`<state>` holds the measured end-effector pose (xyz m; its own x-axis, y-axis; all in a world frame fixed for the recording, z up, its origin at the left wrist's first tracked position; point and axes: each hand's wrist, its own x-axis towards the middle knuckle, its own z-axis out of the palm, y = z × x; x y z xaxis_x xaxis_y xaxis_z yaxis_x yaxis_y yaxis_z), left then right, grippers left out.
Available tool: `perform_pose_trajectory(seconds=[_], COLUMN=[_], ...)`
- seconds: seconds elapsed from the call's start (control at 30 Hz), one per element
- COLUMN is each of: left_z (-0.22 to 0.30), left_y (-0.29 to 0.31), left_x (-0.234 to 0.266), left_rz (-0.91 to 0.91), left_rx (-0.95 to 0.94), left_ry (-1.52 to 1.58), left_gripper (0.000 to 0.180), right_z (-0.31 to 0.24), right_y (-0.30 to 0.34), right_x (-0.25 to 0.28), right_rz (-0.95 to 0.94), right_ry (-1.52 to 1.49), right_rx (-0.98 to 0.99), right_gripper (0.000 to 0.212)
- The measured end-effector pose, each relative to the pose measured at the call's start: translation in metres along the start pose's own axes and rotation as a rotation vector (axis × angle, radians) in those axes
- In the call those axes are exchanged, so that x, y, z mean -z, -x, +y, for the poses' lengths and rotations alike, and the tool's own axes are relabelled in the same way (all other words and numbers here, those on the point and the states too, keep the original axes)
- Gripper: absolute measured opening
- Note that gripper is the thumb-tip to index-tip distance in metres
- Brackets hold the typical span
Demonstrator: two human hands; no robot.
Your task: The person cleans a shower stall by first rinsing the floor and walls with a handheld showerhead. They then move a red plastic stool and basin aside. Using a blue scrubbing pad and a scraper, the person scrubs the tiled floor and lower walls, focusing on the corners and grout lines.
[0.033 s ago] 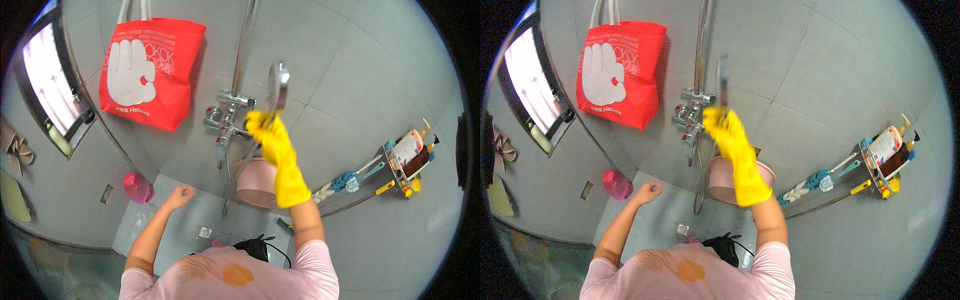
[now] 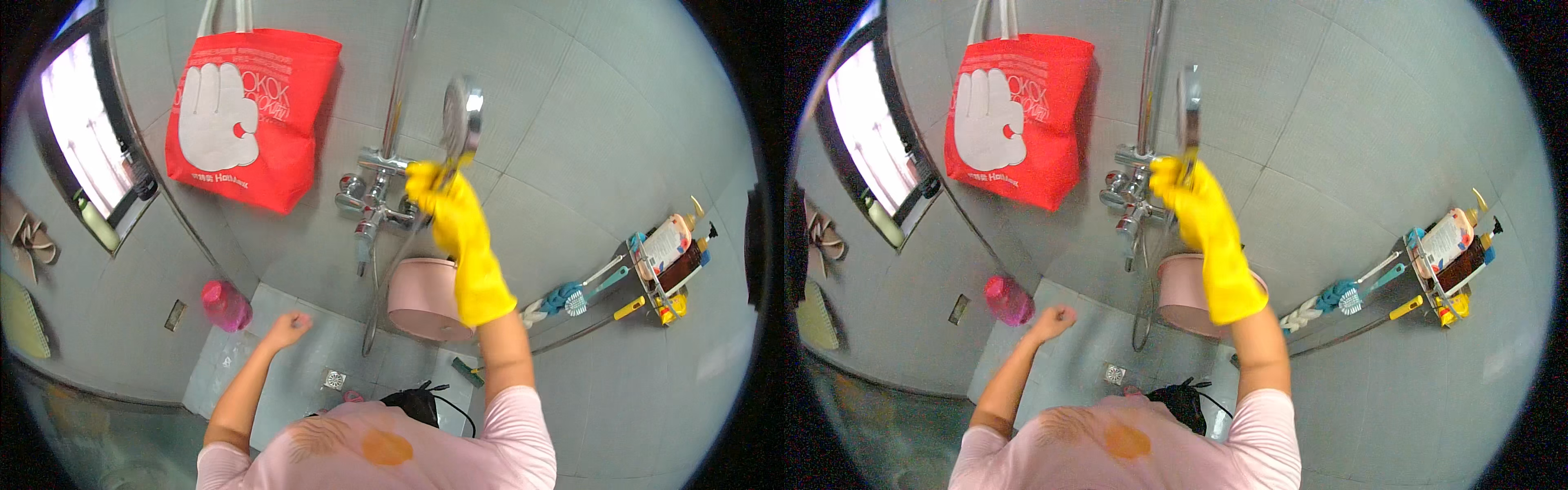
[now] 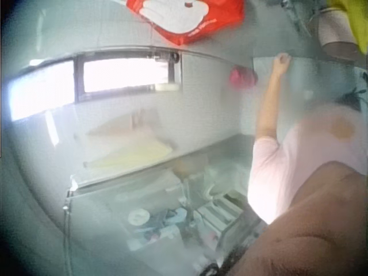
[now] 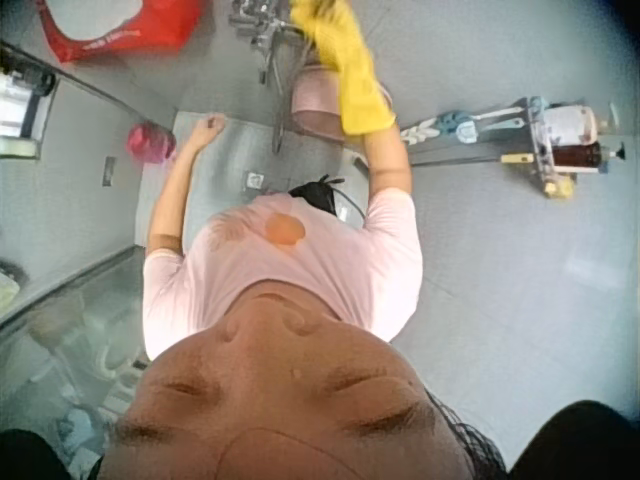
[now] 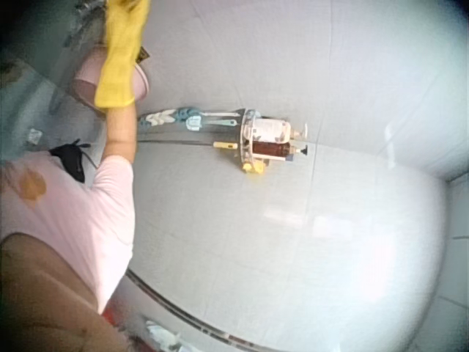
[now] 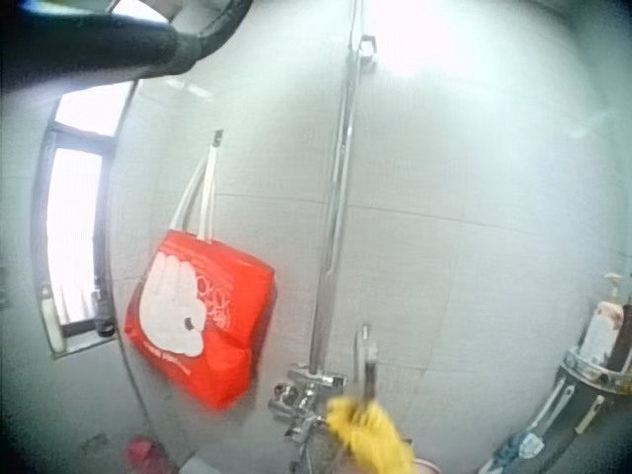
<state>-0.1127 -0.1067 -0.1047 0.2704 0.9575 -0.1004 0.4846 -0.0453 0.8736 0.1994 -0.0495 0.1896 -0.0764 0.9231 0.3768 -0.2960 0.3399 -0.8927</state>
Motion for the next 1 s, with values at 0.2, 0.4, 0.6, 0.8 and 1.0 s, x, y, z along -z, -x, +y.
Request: perform_pose_trajectory(seconds=[0.2,0.4,0.6,0.8,1.0], left_z=[-0.141,-0.180,-0.199,-0.192,-0.184], left_y=[0.172,0.328,0.391,0.365,0.361], left_x=[0.015,-0.035,-0.093,-0.107,-0.098], left_rz=[0.273,0.476,0.427,0.489,0.488], left_rx=[0.389,0.741,0.897,0.873,0.899], left_ry=[0.150,0.152,0.222,0.391,0.454], left_gripper=[0.023,0.015,0.015,0.014,0.014], right_z=[-0.060,-0.071,-0.078,-0.057,-0.028], right_y=[-0.092,-0.107,-0.107,-0.110,-0.092], right_x=[-0.014,-0.006,-0.003,-0.003,0.025], right_rz=[-0.378,-0.416,-0.444,-0.436,-0.463], right_ry=[0.073,0.241,0.351,0.382,0.982], right_rx=[0.084,-0.012,-0.071,-0.085,0.555], right_gripper=[0.051,0.049,0.047,0.038,0.038])
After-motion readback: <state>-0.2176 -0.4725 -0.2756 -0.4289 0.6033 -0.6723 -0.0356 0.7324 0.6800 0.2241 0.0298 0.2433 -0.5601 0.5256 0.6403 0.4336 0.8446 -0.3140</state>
